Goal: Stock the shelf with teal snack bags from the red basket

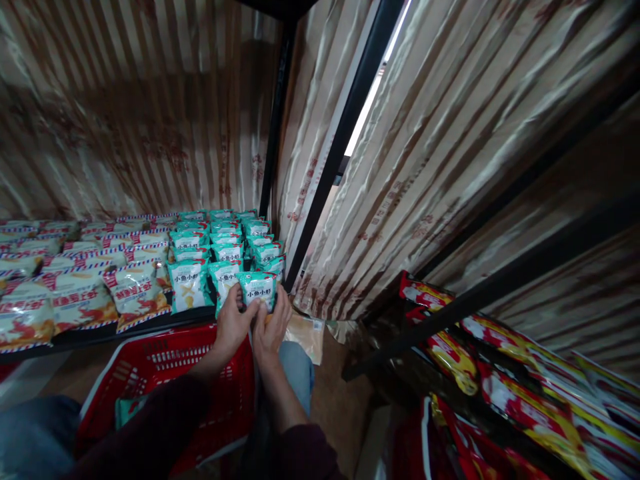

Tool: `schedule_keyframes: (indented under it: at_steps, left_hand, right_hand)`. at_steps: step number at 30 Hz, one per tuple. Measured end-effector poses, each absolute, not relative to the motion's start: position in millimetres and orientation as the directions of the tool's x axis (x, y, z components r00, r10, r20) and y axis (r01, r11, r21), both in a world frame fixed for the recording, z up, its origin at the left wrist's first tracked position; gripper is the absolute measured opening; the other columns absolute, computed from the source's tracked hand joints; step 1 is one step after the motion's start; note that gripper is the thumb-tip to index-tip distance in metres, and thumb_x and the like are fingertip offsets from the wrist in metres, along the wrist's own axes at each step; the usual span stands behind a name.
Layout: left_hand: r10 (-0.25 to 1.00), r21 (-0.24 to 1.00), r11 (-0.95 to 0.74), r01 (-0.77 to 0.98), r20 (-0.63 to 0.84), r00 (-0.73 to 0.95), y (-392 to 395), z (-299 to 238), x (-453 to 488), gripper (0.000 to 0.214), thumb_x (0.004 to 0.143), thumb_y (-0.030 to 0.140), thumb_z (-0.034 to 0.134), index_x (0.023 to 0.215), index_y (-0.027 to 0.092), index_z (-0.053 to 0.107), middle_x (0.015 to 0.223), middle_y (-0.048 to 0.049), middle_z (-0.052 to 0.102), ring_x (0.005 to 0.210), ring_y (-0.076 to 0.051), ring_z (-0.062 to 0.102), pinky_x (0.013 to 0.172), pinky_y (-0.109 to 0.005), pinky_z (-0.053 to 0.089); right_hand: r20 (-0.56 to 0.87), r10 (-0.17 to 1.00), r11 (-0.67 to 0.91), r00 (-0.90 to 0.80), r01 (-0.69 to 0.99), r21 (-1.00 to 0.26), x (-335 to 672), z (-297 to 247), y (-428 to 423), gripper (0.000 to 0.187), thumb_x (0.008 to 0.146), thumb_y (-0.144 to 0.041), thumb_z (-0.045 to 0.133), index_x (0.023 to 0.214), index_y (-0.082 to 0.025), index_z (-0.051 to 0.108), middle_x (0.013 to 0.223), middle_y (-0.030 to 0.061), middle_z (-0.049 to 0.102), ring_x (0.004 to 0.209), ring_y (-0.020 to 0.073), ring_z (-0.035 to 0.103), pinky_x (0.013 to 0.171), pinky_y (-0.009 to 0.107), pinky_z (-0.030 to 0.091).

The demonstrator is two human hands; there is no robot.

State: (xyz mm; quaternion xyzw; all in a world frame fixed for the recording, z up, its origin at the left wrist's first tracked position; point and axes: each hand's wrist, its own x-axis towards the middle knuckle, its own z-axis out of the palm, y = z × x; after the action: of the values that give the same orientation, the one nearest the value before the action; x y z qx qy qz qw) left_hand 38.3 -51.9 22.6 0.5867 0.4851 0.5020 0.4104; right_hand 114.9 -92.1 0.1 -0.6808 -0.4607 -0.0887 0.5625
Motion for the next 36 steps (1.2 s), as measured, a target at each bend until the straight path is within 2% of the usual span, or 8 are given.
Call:
schedule_keyframes:
  at_steps: [3, 7, 13, 18, 22, 26, 31, 36]
  left_hand:
    - [0.981, 0.955, -0.195, 0.222, 0.188, 0.050, -52.8, 29.4, 47.4, 0.054, 0.066, 0.036, 0.068, 0.114, 0.017, 0.053, 0.098, -0.0095, 0.066, 0.082, -0.021, 0.063, 0.081, -0.036, 0.048]
    - [0.983, 0.958, -0.183, 0.219, 0.172, 0.070, -51.3, 34.5, 56.9, 0.050, 0.064, 0.034, 0.069, 0.110, 0.018, 0.055, 0.097, -0.0088, 0.066, 0.084, -0.021, 0.063, 0.082, -0.037, 0.048]
    - [0.969, 0.946, -0.226, 0.233, 0.193, 0.157, -44.0, 36.9, 60.8, 0.032, 0.071, 0.041, 0.061, 0.094, 0.020, 0.057, 0.089, -0.0066, 0.065, 0.080, -0.021, 0.062, 0.077, -0.034, 0.049]
    - [0.971, 0.946, -0.216, 0.242, 0.181, 0.159, -41.8, 42.9, 56.3, 0.028, 0.076, 0.046, 0.053, 0.088, 0.021, 0.056, 0.082, -0.0043, 0.064, 0.077, -0.020, 0.062, 0.075, -0.033, 0.047]
    - [0.978, 0.950, -0.192, 0.246, 0.166, 0.123, -42.8, 49.2, 54.3, 0.029, 0.076, 0.046, 0.053, 0.089, 0.022, 0.056, 0.078, -0.0027, 0.064, 0.077, -0.021, 0.061, 0.076, -0.033, 0.046]
    - [0.979, 0.939, -0.199, 0.280, 0.176, 0.102, -43.1, 49.0, 54.7, 0.033, 0.077, 0.047, 0.052, 0.097, 0.020, 0.055, 0.085, -0.0051, 0.065, 0.079, -0.020, 0.062, 0.077, -0.032, 0.047]
    - [0.980, 0.925, -0.200, 0.324, 0.183, 0.081, -40.1, 43.4, 53.2, 0.037, 0.078, 0.048, 0.052, 0.101, 0.019, 0.056, 0.089, -0.0074, 0.066, 0.079, -0.021, 0.064, 0.076, -0.032, 0.047]
    - [0.978, 0.919, -0.203, 0.337, 0.176, 0.108, -38.3, 44.3, 51.6, 0.034, 0.076, 0.050, 0.054, 0.093, 0.020, 0.058, 0.083, -0.0047, 0.066, 0.070, -0.019, 0.063, 0.069, -0.030, 0.048]
  right_hand:
    - [0.596, 0.538, 0.049, 0.596, 0.684, -0.728, 113.7, -7.5, -92.7, 0.050, 0.095, -0.038, 0.029, 0.139, -0.014, 0.032, 0.137, 0.0176, 0.043, 0.128, 0.0243, 0.037, 0.103, 0.049, 0.031]
    - [0.550, 0.560, 0.032, 0.619, 0.647, -0.761, 117.2, -15.8, -90.5, 0.051, 0.096, -0.039, 0.026, 0.141, -0.014, 0.028, 0.142, 0.0175, 0.037, 0.132, 0.0243, 0.032, 0.105, 0.050, 0.028]
    - [0.543, 0.590, 0.026, 0.598, 0.658, -0.753, 121.3, -23.1, -83.6, 0.054, 0.096, -0.038, 0.024, 0.144, -0.014, 0.022, 0.145, 0.0175, 0.033, 0.136, 0.0237, 0.027, 0.107, 0.050, 0.026]
    - [0.551, 0.605, 0.018, 0.574, 0.683, -0.730, 118.9, -22.2, -80.5, 0.057, 0.095, -0.039, 0.028, 0.146, -0.015, 0.016, 0.149, 0.0182, 0.026, 0.139, 0.0259, 0.022, 0.106, 0.052, 0.027]
    - [0.550, 0.621, -0.002, 0.559, 0.702, -0.712, 115.4, -19.7, -79.4, 0.059, 0.095, -0.039, 0.030, 0.147, -0.016, 0.012, 0.150, 0.0190, 0.023, 0.139, 0.0275, 0.022, 0.104, 0.053, 0.029]
    - [0.570, 0.615, -0.015, 0.545, 0.731, -0.682, 113.3, -20.5, -76.2, 0.062, 0.094, -0.036, 0.032, 0.147, -0.017, 0.007, 0.151, 0.0204, 0.017, 0.139, 0.0295, 0.020, 0.103, 0.055, 0.030]
    - [0.601, 0.627, 0.009, 0.497, 0.766, -0.643, 113.9, -20.3, -72.8, 0.064, 0.093, -0.032, 0.034, 0.147, -0.015, 0.005, 0.149, 0.0208, 0.023, 0.138, 0.0291, 0.022, 0.104, 0.055, 0.029]
    - [0.594, 0.619, 0.025, 0.513, 0.744, -0.668, 119.0, -18.2, -64.2, 0.060, 0.094, -0.033, 0.031, 0.146, -0.013, 0.008, 0.149, 0.0200, 0.023, 0.139, 0.0253, 0.020, 0.107, 0.051, 0.028]
